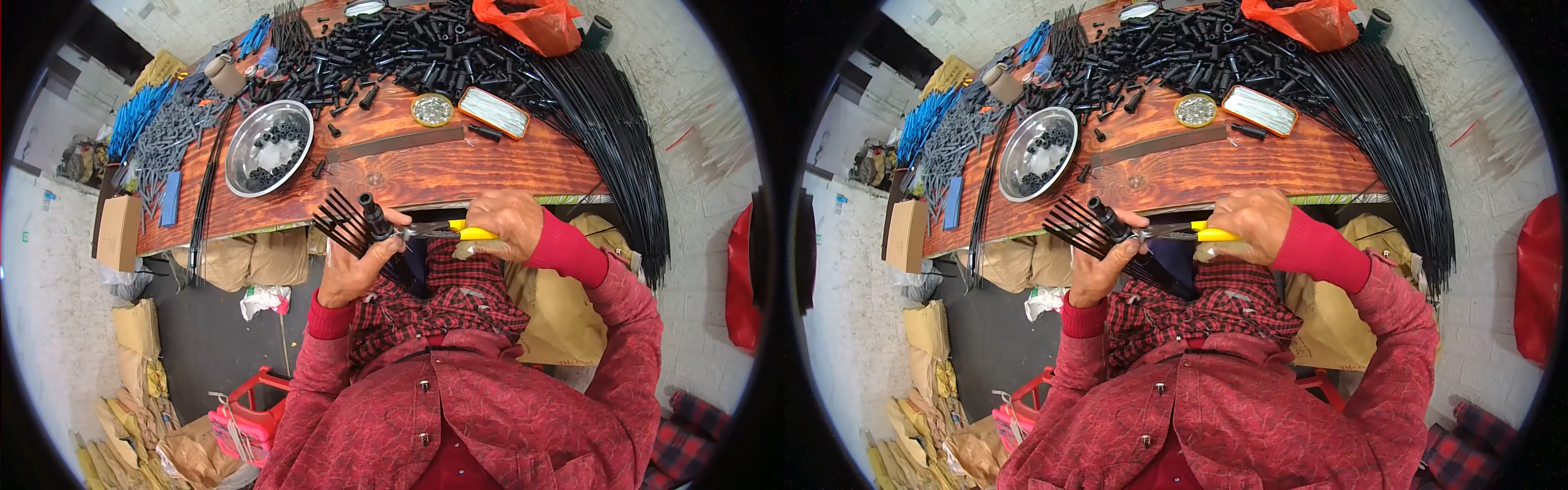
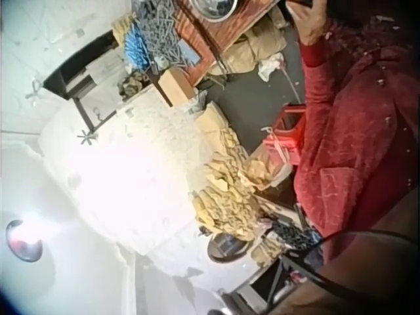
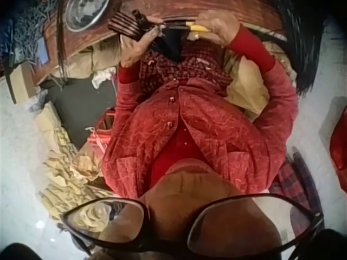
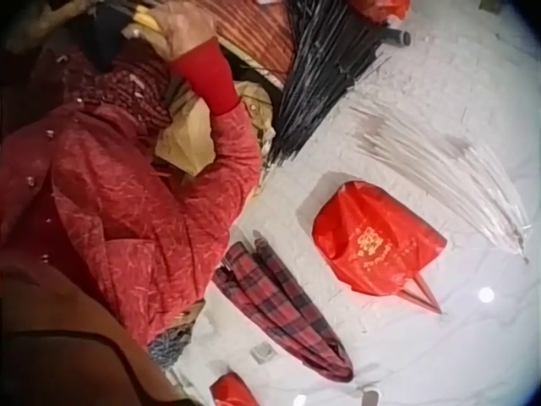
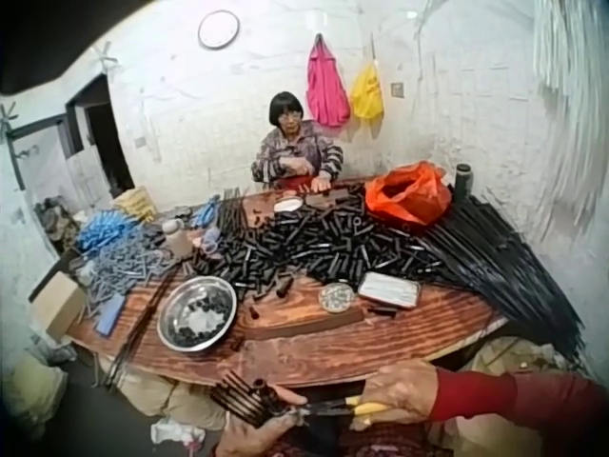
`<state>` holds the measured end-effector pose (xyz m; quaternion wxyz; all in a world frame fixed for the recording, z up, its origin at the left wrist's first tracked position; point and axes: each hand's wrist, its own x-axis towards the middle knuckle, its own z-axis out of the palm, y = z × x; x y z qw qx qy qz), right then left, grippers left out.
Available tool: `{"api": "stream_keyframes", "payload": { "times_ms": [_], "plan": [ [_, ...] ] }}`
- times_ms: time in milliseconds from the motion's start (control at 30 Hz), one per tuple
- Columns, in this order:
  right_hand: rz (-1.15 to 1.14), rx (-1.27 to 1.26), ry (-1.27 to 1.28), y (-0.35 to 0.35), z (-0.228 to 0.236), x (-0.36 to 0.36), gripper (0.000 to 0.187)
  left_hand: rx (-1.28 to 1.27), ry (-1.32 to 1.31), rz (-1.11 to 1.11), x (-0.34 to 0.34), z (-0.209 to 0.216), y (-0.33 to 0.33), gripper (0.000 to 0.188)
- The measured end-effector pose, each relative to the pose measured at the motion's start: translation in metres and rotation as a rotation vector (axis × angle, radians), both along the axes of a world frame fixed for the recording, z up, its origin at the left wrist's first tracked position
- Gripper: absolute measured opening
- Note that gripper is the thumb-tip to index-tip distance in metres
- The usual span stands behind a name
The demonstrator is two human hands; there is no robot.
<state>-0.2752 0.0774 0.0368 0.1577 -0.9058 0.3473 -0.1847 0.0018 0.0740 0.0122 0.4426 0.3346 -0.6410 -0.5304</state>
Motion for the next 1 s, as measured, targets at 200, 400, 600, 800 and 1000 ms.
{"api": "stream_keyframes", "payload": {
  "times_ms": [200,400,600,800,1000],
  "plan": [
    [-0.023,-0.009,0.022,0.0,0.002,0.006,0.027,0.042,-0.002,-0.072,0.005,-0.004,-0.001,0.03],
    [0.025,0.244,-0.051,-0.004,0.003,-0.001,0.027,0.03,0.068,-0.144,0.005,-0.01,-0.003,0.03],
    [-0.001,0.562,-0.074,-0.004,0.005,-0.002,0.024,0.0,0.041,-0.159,0.005,-0.012,-0.005,0.031],
    [-0.005,0.38,-0.037,-0.002,0.004,0.002,0.029,0.004,-0.047,-0.078,0.002,-0.008,-0.004,0.029],
    [-0.029,0.321,-0.072,0.004,0.012,0.008,0.028,-0.018,-0.053,-0.035,0.0,-0.007,-0.003,0.026]
  ]
}}
